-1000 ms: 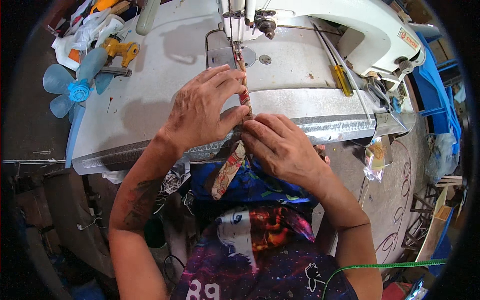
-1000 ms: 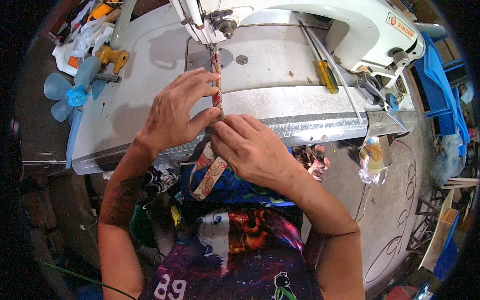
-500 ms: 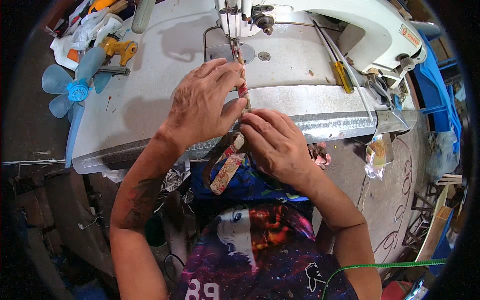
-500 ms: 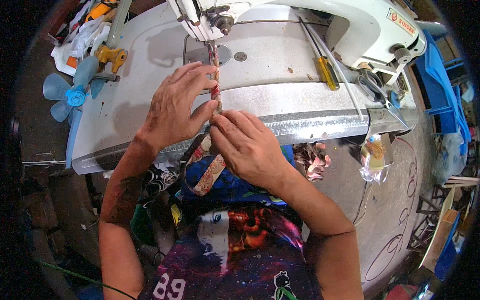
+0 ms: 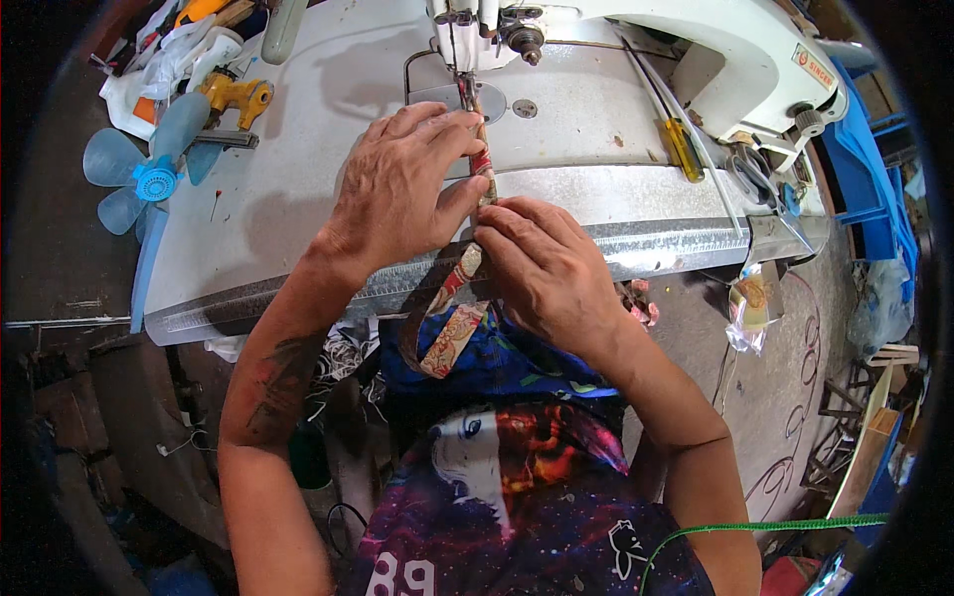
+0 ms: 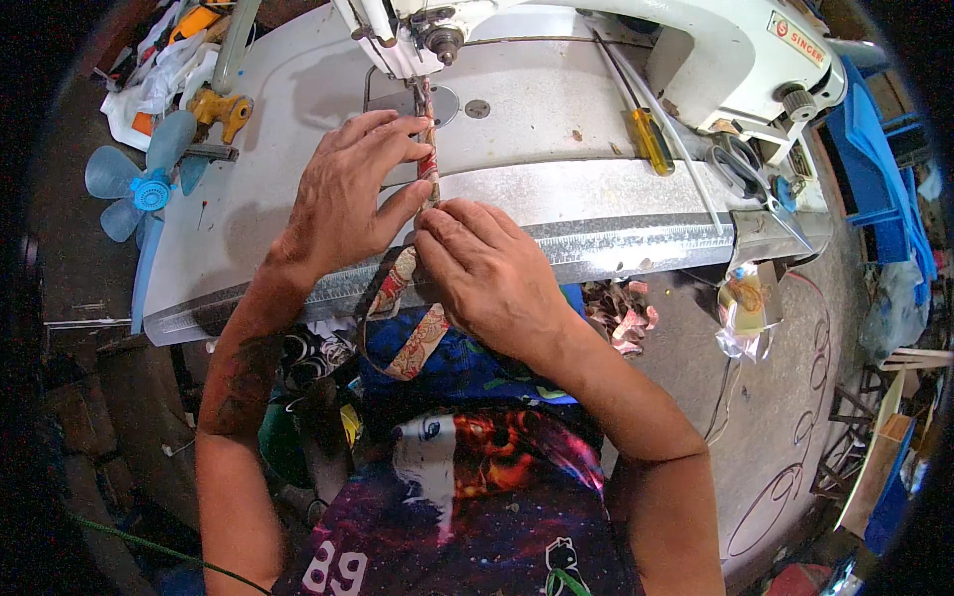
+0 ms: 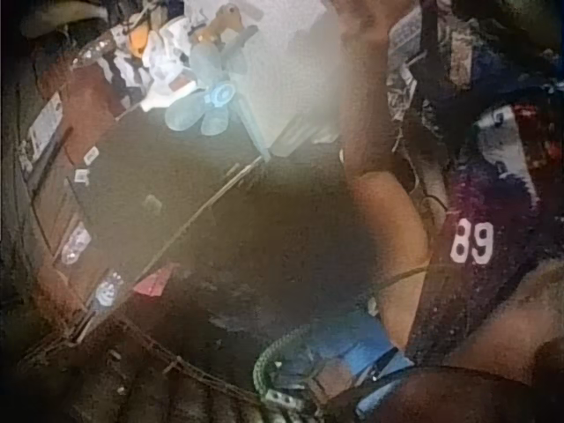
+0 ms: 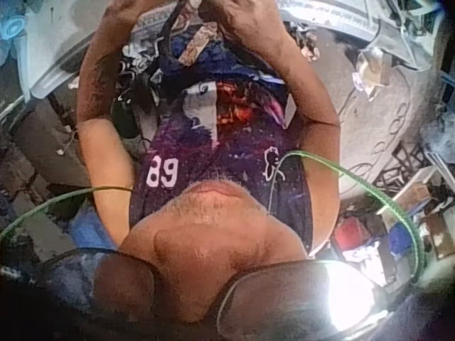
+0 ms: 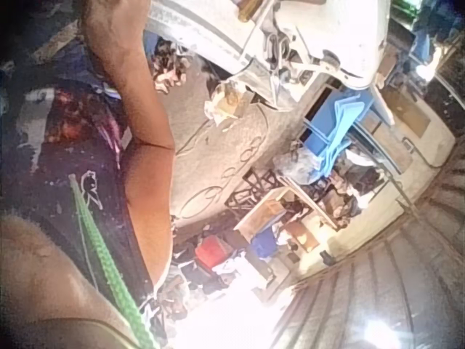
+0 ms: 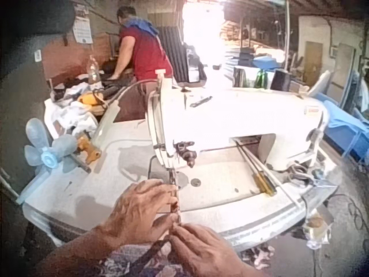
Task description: Sewing together or folding and preparing long strips of upholstery fabric using an industrial sewing machine.
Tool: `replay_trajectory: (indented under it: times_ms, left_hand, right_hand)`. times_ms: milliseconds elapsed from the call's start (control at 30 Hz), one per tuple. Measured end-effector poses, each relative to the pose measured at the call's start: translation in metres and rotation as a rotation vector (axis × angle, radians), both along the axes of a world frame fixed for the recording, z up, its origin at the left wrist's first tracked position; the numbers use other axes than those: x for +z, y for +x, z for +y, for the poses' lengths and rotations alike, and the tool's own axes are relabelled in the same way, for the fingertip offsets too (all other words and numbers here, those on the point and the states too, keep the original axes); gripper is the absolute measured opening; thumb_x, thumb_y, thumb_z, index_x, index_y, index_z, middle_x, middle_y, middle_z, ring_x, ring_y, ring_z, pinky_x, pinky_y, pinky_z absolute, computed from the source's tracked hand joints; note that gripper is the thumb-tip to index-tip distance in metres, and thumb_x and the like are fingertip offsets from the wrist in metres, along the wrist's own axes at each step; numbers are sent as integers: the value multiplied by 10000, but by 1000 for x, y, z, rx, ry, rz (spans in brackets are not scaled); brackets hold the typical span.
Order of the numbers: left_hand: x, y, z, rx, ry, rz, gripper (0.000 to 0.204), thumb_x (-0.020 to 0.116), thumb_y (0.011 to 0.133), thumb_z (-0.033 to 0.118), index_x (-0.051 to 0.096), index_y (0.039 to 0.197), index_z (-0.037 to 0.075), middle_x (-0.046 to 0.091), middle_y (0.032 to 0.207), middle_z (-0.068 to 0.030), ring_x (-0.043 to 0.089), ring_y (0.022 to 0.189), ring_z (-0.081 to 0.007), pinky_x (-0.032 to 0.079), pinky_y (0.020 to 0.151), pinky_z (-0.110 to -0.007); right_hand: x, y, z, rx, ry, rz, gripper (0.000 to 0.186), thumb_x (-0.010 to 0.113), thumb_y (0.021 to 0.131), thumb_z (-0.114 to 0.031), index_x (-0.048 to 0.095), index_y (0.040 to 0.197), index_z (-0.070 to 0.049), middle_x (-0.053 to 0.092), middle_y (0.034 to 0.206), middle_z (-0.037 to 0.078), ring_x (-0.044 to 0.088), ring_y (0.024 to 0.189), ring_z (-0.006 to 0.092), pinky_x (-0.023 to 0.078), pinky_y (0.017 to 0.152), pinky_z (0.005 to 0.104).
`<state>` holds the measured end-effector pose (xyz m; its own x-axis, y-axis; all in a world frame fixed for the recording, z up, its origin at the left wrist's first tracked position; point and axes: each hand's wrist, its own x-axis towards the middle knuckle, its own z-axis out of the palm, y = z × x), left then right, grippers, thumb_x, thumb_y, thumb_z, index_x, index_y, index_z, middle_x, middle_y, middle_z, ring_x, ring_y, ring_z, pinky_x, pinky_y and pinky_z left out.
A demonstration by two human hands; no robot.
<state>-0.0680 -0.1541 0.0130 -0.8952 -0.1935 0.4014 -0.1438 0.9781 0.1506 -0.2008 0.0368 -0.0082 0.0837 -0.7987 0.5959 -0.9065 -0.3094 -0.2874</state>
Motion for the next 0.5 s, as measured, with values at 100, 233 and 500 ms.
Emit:
replay_trajectory:
  times_ms: [100, 233, 500]
  left_hand:
    - [0, -1, -1, -1, 4, 12, 308, 743, 967, 259, 743, 1201, 59, 676, 1444, -117, 574, 1370, -361, 434, 1143, -499]
    - [2, -3, -3, 4, -17, 36, 312, 756, 964, 271, 759, 1190, 55, 733, 1364, -102, 605, 1324, -356, 434, 1138, -493]
    - [2, -10, -12, 37, -63, 44, 314, 774, 951, 269, 790, 1209, 91, 774, 1274, -69, 647, 1252, -304, 436, 1124, -489]
  right_hand:
    - [1, -1, -2, -3, -6, -10, 389, 702, 828, -115, 688, 1181, 48, 684, 1244, 175, 645, 1223, 353, 532, 1049, 454]
    - [1, -2, -6, 1, 1, -18, 381, 702, 832, -112, 691, 1180, 43, 687, 1244, 173, 648, 1219, 350, 530, 1051, 448]
    - [3, -11, -19, -37, 47, -20, 395, 762, 820, -46, 719, 1209, 5, 726, 1303, 172, 660, 1254, 368, 537, 1093, 444]
